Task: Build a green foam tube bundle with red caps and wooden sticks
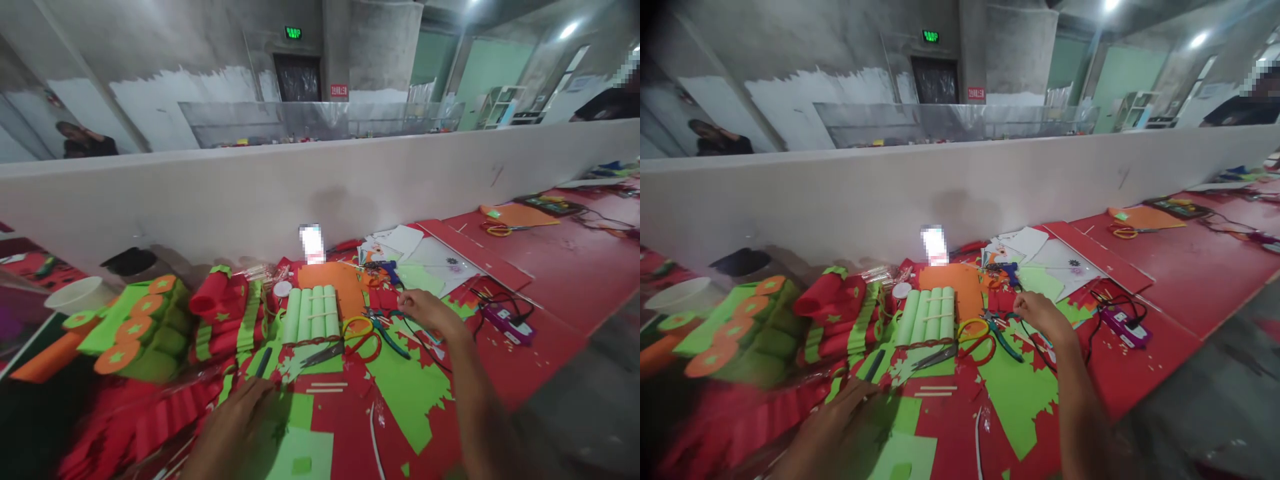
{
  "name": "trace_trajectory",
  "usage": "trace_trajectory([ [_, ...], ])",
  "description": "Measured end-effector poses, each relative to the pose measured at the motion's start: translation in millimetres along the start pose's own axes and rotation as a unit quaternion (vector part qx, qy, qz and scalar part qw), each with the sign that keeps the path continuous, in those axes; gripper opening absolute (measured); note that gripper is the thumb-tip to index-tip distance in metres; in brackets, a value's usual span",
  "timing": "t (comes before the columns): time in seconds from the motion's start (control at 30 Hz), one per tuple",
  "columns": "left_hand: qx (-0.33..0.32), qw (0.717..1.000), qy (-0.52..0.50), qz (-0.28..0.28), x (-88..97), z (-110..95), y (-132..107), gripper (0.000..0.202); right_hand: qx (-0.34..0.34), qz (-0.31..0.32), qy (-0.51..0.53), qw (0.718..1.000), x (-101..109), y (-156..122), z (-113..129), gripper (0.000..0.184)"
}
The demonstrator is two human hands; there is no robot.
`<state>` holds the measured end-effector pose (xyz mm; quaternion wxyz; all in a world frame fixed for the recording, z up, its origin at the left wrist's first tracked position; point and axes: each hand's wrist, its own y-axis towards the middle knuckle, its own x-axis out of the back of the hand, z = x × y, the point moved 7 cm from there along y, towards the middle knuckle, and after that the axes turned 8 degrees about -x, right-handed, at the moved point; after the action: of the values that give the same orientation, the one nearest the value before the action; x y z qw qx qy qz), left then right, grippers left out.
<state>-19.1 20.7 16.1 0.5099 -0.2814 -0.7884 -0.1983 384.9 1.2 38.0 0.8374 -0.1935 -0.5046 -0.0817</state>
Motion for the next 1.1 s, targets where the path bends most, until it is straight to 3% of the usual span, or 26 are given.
trace_trajectory([
  [0.13, 0.026, 1.0, 0.011, 0.0, 5.2, -5.3, -5.0, 0.028, -0.019, 0.003, -0.074, 0.997, -20.7, -9.0, 12.2, 0.013],
  [0.37, 0.006, 1.0, -0.008, -0.025, -0.7, -0.3, -16.4, 0.026, -0.048, 0.005, -0.162, 0.986, -46.1, -12.4, 10.0, 0.016],
  [0.6, 0.02, 0.999, -0.023, 0.025, -11.2, 9.8, -17.4, 0.027, -0.021, 0.009, -0.241, 0.97, -47.1, -23.6, 24.5, 0.02],
  [0.87, 0.037, 0.997, 0.01, 0.062, -16.5, 19.2, -10.6, 0.03, 0.023, 0.057, -0.279, 0.958, -45.1, -22.7, 26.4, 0.02],
  [1.1, 0.032, 0.998, 0.017, 0.06, -4.7, 8.7, 2.9, 0.03, 0.056, 0.115, -0.159, 0.979, -22.7, -13.8, 9.0, 0.019],
])
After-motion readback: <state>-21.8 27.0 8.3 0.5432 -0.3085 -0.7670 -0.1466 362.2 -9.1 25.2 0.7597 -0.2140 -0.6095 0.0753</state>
